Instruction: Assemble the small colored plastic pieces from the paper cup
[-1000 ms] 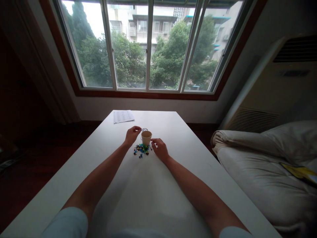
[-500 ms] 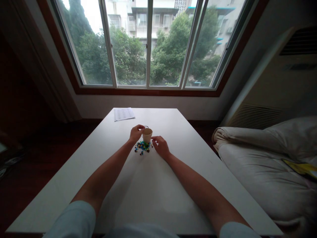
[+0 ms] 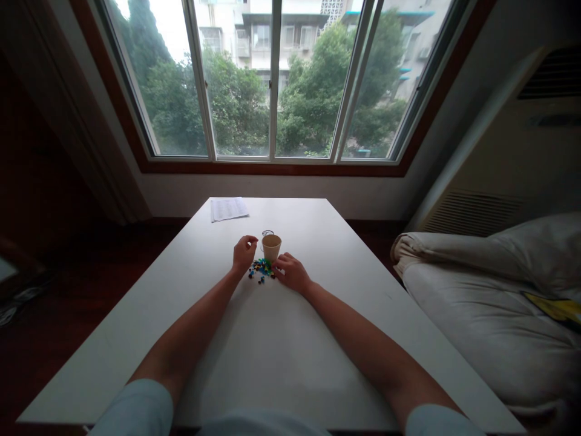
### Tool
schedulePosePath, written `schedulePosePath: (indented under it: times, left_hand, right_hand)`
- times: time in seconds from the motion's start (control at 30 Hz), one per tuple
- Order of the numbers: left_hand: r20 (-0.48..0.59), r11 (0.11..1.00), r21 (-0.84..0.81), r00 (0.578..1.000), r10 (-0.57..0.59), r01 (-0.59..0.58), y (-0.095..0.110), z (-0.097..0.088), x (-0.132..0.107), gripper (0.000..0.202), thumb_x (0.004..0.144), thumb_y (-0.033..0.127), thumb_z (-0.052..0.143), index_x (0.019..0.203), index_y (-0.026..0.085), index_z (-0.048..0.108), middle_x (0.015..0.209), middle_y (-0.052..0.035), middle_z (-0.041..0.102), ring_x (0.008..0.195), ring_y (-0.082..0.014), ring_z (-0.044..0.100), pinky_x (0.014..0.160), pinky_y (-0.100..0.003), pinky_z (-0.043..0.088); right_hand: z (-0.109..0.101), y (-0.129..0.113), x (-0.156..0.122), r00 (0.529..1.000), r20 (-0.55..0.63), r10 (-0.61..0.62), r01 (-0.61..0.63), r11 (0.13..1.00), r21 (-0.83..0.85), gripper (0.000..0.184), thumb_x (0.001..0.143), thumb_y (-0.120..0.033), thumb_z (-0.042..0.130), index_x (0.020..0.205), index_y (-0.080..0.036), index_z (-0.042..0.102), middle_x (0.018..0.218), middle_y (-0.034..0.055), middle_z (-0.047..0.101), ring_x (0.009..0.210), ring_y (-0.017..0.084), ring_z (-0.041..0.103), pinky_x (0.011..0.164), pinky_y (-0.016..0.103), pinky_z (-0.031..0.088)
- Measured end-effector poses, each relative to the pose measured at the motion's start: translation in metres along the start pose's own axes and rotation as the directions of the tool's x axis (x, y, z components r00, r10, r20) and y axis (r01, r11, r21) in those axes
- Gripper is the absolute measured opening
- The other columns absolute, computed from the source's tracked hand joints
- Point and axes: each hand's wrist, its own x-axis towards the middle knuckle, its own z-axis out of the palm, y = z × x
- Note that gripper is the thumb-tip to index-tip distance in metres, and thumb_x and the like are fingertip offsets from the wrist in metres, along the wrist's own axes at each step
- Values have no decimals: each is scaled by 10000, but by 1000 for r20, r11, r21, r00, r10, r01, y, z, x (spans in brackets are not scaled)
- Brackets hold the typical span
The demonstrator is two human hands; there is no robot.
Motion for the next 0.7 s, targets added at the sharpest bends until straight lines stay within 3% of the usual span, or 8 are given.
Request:
schedulePosePath:
  times: [0.2, 0.37, 0.7]
  left_hand:
    - [167, 988, 149, 984, -69, 44, -31, -10, -9, 145, 874, 204, 607, 917, 200, 746, 938, -39, 751, 789, -173, 631, 788, -306, 499]
    - [229, 971, 238, 972, -62, 6, -30, -9, -14, 157, 885, 233, 603, 926, 200, 751, 930, -42, 736, 784, -178, 625, 777, -317, 483]
    - [397, 917, 317, 912, 104, -243, -21, -8, -24, 131, 835, 304, 703, 754, 206, 670, 850, -36, 637, 854, -198, 581, 782, -318, 455]
  right_hand:
    - [7, -6, 2, 994, 107, -28, 40, 993, -109, 99, 908, -269, 717, 998, -229, 732, 1032, 78, 685, 977, 239, 551, 859, 358, 446]
    - [9, -5, 2, 990, 141, 29, -6, 987, -161, 159, 900, -159, 671, 1007, -234, 762, 1036, 79, 685, 1001, 241, 549, 882, 362, 448]
    - [8, 0, 1, 988, 122, 97, -81, 988, -133, 220, 898, -145, 655, 1063, -237, 767, 1017, 69, 698, 1007, 237, 567, 914, 356, 478]
